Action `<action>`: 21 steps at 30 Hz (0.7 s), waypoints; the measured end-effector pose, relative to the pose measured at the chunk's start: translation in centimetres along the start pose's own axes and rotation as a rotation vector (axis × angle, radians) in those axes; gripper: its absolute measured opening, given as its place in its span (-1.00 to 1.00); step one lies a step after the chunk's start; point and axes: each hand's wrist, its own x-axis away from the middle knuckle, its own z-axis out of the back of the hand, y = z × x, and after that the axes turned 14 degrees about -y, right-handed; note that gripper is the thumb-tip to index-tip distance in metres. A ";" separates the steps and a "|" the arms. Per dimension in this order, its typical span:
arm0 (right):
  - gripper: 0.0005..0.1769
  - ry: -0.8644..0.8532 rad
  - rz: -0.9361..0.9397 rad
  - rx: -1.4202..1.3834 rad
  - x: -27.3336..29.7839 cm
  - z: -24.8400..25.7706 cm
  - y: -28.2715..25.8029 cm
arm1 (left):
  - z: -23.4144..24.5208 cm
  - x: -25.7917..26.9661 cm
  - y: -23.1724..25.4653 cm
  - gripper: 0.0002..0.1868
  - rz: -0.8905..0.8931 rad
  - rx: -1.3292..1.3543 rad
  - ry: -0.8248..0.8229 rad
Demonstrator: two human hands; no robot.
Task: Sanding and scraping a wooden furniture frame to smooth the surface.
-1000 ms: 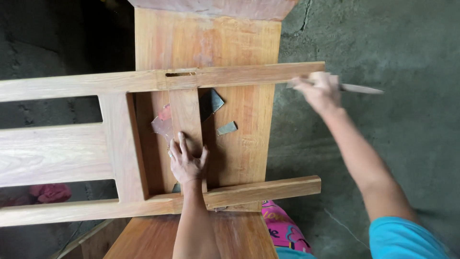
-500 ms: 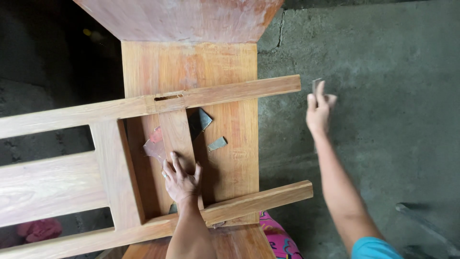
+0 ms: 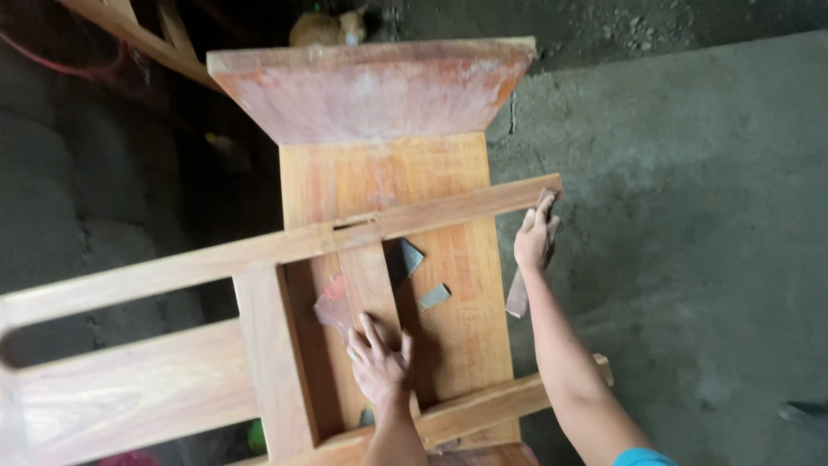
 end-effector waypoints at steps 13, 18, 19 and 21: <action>-0.39 -0.136 -0.162 0.042 -0.4 1.7 -2.5 | -1.5 -0.5 -0.7 -0.19 -0.049 -0.134 0.104; -0.42 -0.201 -0.272 -0.114 -1.1 0.7 -3.0 | -1.8 -0.2 -0.9 -0.18 -0.010 -0.136 0.057; -0.42 -0.194 -0.271 -0.116 -1.1 0.4 -3.4 | -1.6 -0.3 -0.7 -0.18 -0.015 -0.132 0.061; -0.39 -0.118 -0.264 -0.209 -0.7 -0.7 -4.4 | -1.3 -0.3 -0.6 -0.19 -0.022 -0.110 0.087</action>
